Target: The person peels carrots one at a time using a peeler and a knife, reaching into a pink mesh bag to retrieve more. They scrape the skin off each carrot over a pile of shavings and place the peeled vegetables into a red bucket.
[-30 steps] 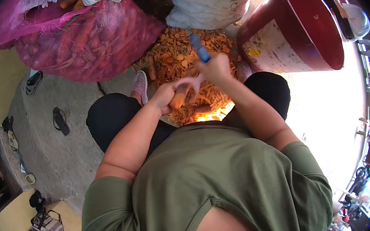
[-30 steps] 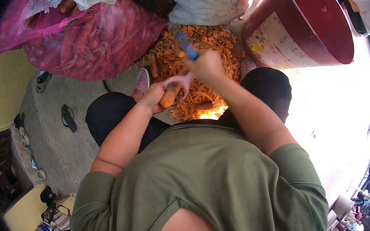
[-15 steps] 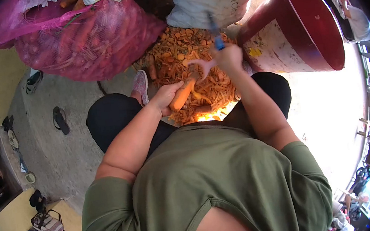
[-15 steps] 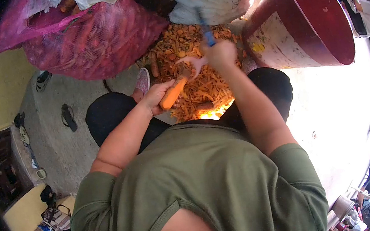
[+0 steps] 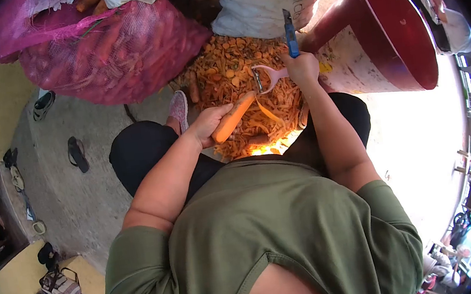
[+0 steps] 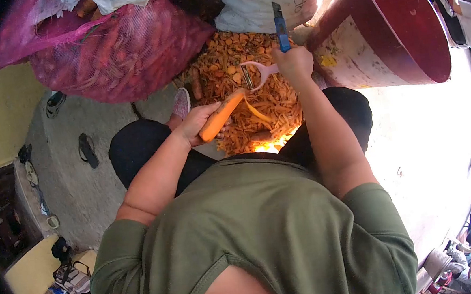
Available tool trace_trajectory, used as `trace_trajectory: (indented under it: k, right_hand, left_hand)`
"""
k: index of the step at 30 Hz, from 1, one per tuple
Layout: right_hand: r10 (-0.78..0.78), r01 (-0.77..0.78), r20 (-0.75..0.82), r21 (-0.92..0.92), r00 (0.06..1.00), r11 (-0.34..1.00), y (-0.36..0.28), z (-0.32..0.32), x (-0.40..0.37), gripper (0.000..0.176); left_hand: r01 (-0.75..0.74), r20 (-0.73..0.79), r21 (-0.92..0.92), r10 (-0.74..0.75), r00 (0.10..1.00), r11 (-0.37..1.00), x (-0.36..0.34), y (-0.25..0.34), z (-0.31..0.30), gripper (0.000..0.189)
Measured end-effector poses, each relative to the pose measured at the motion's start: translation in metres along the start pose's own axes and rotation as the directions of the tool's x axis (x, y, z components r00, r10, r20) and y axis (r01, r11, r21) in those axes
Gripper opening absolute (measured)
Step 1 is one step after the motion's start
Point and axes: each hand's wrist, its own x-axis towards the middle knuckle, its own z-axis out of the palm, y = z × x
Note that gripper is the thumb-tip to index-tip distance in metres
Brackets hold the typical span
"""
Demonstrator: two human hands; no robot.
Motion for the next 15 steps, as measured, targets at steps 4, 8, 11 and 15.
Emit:
trace_trajectory:
  k: [4, 8, 11, 15]
  right_hand:
    - [-0.065, 0.065, 0.05, 0.004, 0.997, 0.998, -0.003, 0.013, -0.014, 0.033]
    - [0.001, -0.001, -0.009, -0.014, 1.0, 1.0, 0.009, 0.009, 0.002, 0.032]
    - [0.025, -0.03, 0.047, 0.1, 0.999, 0.995, 0.008, 0.008, 0.001, 0.03]
    - [-0.32, 0.31, 0.121, 0.094, 0.94, 0.946, -0.018, 0.014, -0.05, 0.033]
  left_hand:
    - [0.005, -0.043, 0.088, -0.001, 0.999, 0.996, -0.004, 0.005, 0.007, 0.032]
    - [-0.021, 0.037, 0.016, 0.02, 0.999, 1.0, -0.004, 0.003, 0.005, 0.032]
    - [-0.018, 0.017, -0.007, 0.019, 1.0, 1.0, -0.009, 0.008, 0.012, 0.031]
    - [0.014, 0.037, -0.058, -0.012, 0.999, 0.998, 0.001, 0.006, 0.001, 0.032]
